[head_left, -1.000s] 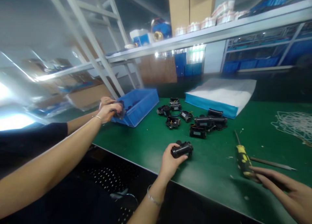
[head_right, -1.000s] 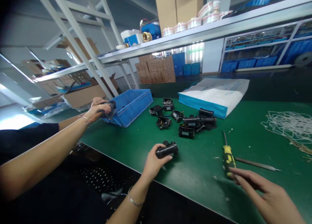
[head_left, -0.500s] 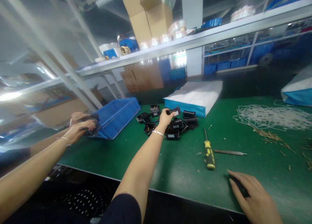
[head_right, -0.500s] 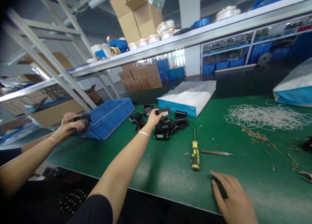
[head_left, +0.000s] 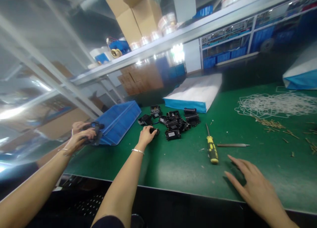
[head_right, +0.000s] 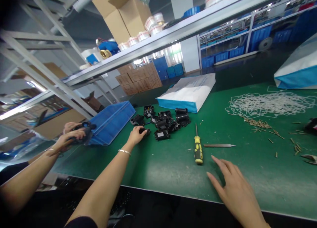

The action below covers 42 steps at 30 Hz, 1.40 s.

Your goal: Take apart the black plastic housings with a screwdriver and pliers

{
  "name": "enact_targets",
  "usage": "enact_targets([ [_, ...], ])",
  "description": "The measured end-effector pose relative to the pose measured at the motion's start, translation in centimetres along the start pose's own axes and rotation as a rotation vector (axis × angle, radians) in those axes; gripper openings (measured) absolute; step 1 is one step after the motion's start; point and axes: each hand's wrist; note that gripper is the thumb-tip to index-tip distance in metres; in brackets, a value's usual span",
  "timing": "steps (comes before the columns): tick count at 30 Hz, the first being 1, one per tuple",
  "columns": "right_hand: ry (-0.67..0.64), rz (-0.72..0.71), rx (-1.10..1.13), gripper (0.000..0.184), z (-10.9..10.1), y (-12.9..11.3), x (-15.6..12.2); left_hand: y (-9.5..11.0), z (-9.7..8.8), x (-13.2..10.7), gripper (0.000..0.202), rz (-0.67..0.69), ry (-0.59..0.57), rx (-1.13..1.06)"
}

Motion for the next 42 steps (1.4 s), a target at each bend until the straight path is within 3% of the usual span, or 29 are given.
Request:
enact_targets([
  [4, -0.049, 0.027, 0.027, 0.06, 0.2, -3.0, 1.7, -1.2, -1.3, -3.2, 0.036, 0.074, -0.056, 0.026],
  [9, -0.074, 0.047, -0.041, 0.043, 1.6, -7.0, 5.7, -0.5, -2.8, -10.1, 0.035, 0.243, -0.119, -0.023],
  [13, -0.068, 0.262, 0.052, 0.02, 2.9, -8.0, 8.5, 4.0, -2.8, -15.3, 0.036, 0.384, -0.136, -0.112],
  [17, -0.082, 0.358, 0.198, 0.033, 2.3, -7.1, 9.2, 9.8, -2.1, -17.2, 0.037, 0.525, -0.181, -0.229],
  [21, -0.125, 0.424, 0.486, 0.047, -1.4, -5.8, 6.2, 13.2, -1.2, -16.9, 0.039, 0.592, -0.232, -0.3],
  [24, -0.07, 0.584, 0.93, 0.061, -4.8, -5.2, 1.1, 14.3, -0.8, -16.2, 0.03, 0.632, -0.265, -0.345],
  [27, -0.12, 0.805, 1.279, 0.05, -6.6, -5.1, -4.9, 15.3, -0.3, -15.7, 0.027, 0.588, -0.286, -0.398],
  [30, -0.213, 0.972, 1.519, 0.044, -6.3, -5.5, -9.6, 16.6, 0.1, -15.3, 0.036, 0.482, -0.241, -0.42],
  [33, -0.273, 1.061, 1.579, 0.046, -4.9, -6.3, -12.0, 17.8, 0.7, -15.2, 0.033, 0.414, -0.164, -0.353],
  [42, -0.262, 1.245, 1.705, 0.045, -3.2, -8.4, -11.4, 18.5, 2.1, -15.9, 0.036, 0.428, -0.092, -0.285],
])
Point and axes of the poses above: each hand's wrist, its own x-axis towards the middle knuckle, its own z-axis out of the palm, y = z × x, and after that the axes turned 13 degrees about x, right-handed
